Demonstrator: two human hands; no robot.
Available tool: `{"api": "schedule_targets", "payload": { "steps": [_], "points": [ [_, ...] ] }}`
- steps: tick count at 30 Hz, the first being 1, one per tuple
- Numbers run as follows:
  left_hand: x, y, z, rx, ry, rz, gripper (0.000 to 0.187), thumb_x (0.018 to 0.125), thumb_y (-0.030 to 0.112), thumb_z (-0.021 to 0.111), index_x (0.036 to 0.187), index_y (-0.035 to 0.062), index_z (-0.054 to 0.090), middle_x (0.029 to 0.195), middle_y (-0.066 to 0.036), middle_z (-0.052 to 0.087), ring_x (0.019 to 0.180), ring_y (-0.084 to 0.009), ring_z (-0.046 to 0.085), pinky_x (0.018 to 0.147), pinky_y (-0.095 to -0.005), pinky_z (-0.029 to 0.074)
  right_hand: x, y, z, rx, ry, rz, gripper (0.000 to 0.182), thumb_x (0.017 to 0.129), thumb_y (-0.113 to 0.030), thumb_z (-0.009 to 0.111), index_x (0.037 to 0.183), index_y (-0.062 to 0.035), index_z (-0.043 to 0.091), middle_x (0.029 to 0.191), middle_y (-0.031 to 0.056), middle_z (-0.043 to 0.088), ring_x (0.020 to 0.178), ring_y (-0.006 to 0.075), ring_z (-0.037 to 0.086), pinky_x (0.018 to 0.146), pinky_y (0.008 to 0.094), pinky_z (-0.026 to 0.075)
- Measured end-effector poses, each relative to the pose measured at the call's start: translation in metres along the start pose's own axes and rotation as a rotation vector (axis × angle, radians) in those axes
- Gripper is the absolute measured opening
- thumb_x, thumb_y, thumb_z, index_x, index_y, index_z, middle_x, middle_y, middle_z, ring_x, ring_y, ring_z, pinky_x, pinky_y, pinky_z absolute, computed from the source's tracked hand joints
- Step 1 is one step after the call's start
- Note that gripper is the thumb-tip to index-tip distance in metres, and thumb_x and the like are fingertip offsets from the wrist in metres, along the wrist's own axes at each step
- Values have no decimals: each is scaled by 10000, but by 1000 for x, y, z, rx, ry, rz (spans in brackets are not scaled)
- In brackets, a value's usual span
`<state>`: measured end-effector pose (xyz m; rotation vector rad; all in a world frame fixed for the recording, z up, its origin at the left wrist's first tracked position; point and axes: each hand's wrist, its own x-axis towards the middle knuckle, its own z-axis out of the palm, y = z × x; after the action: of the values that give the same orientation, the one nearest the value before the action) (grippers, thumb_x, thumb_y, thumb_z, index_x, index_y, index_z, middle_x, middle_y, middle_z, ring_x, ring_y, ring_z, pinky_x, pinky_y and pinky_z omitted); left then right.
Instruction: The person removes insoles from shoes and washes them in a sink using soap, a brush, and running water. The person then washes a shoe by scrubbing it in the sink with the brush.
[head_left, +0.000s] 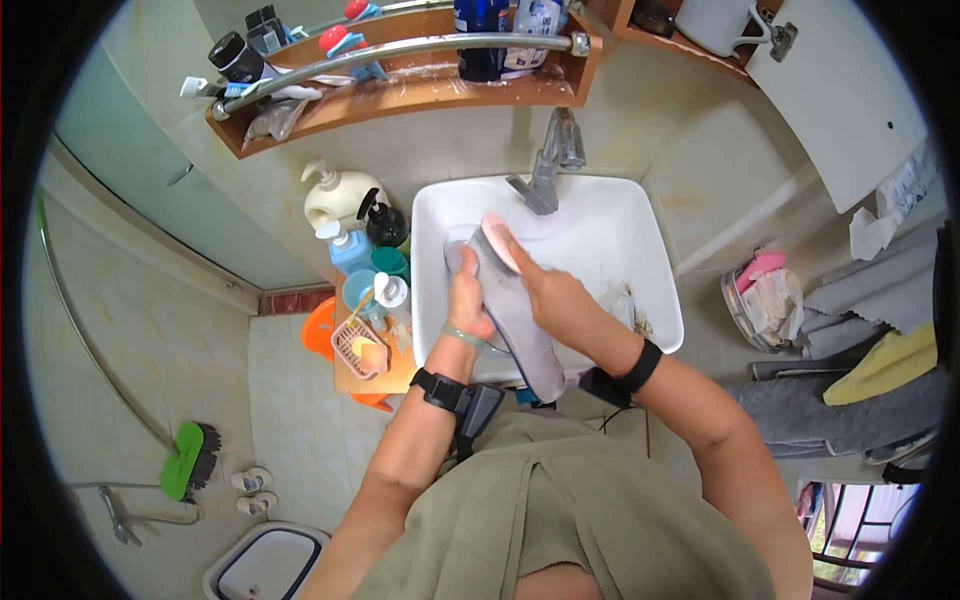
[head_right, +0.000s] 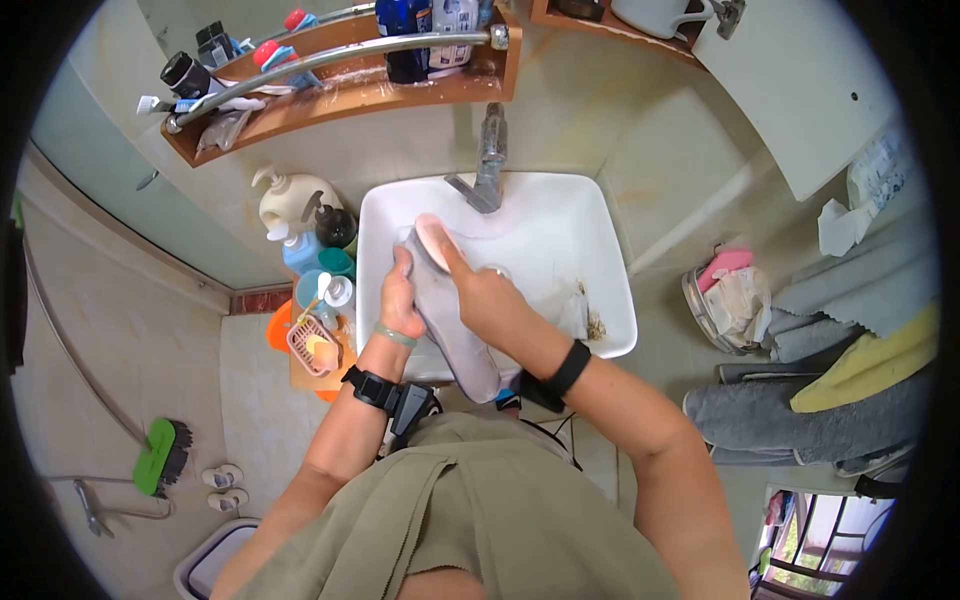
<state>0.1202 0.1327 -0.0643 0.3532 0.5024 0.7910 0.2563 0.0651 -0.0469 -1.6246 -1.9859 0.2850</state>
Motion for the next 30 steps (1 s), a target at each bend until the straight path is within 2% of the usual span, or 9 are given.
{"api": "schedule_targets", "payload": {
  "steps": [3, 5, 6, 8, 14, 16, 23, 28, 30],
  "points": [
    [-5, 15, 1, -97, -108, 1, 585, 963, 529, 307, 1271, 57, 466, 1206, -108, 555, 1076, -263, 557, 961, -404, 431, -15, -20, -15, 0, -159, 138, 698, 750, 33, 477, 1412, -59, 276, 651, 274, 564, 585, 441, 568, 551, 518, 458],
    [-12, 8, 13, -36, 8, -2, 593, 963, 532, 299, 1277, 56, 461, 1206, -111, 554, 1077, -267, 556, 957, -408, 434, -15, -20, -12, -6, -214, 207, 703, 746, 35, 481, 1412, -62, 277, 647, 274, 561, 589, 442, 569, 555, 514, 460],
    [-16, 5, 19, 33, 114, -9, 602, 963, 536, 292, 1283, 54, 456, 1206, -115, 553, 1079, -270, 556, 954, -412, 437, -4, -16, -12, -5, -134, 156, 705, 749, 30, 479, 1416, -70, 273, 649, 278, 563, 593, 442, 572, 555, 515, 462],
    [-11, 1, 10, 45, 87, 38, 607, 960, 542, 296, 1284, 53, 451, 1201, -119, 556, 1071, -273, 559, 941, -418, 447, 1, -12, -14, -12, -48, 102, 708, 751, 25, 477, 1419, -78, 270, 650, 282, 564, 598, 443, 576, 556, 516, 463],
    [-8, 14, 4, -7, 46, -6, 590, 956, 537, 327, 1255, 47, 464, 1184, -119, 566, 1053, -273, 569, 916, -428, 464, -14, -19, -19, -6, -236, 209, 662, 763, 16, 465, 1401, -68, 308, 679, 281, 573, 623, 441, 583, 562, 516, 466],
    [-2, 8, 2, 1, 41, -21, 592, 957, 530, 331, 1268, 41, 453, 1191, -132, 561, 1079, -285, 558, 928, -432, 460, -4, -8, -11, -6, -100, 131, 640, 782, 10, 455, 1400, -69, 312, 718, 290, 574, 637, 447, 585, 564, 518, 466],
    [5, 17, -5, 16, -37, 16, 610, 950, 550, 328, 1265, 46, 464, 1180, -134, 567, 1080, -268, 558, 940, -405, 451, -13, -36, -20, -73, -234, 234, 636, 780, 12, 450, 1395, -71, 310, 716, 285, 570, 635, 450, 589, 570, 515, 478],
    [-2, 3, 11, 71, 50, -42, 592, 961, 539, 305, 1260, 55, 468, 1184, -136, 564, 1054, -264, 574, 932, -397, 456, 16, -17, -20, -84, -90, 133, 677, 778, 0, 473, 1418, -89, 270, 718, 279, 568, 612, 453, 584, 547, 514, 475],
    [-3, 9, 8, 50, 62, -49, 586, 962, 536, 305, 1259, 58, 468, 1184, -133, 563, 1044, -259, 578, 925, -395, 460, 2, -24, -19, -75, -151, 164, 686, 775, 1, 477, 1420, -86, 261, 714, 280, 568, 611, 451, 583, 544, 512, 472]
  ]
}}
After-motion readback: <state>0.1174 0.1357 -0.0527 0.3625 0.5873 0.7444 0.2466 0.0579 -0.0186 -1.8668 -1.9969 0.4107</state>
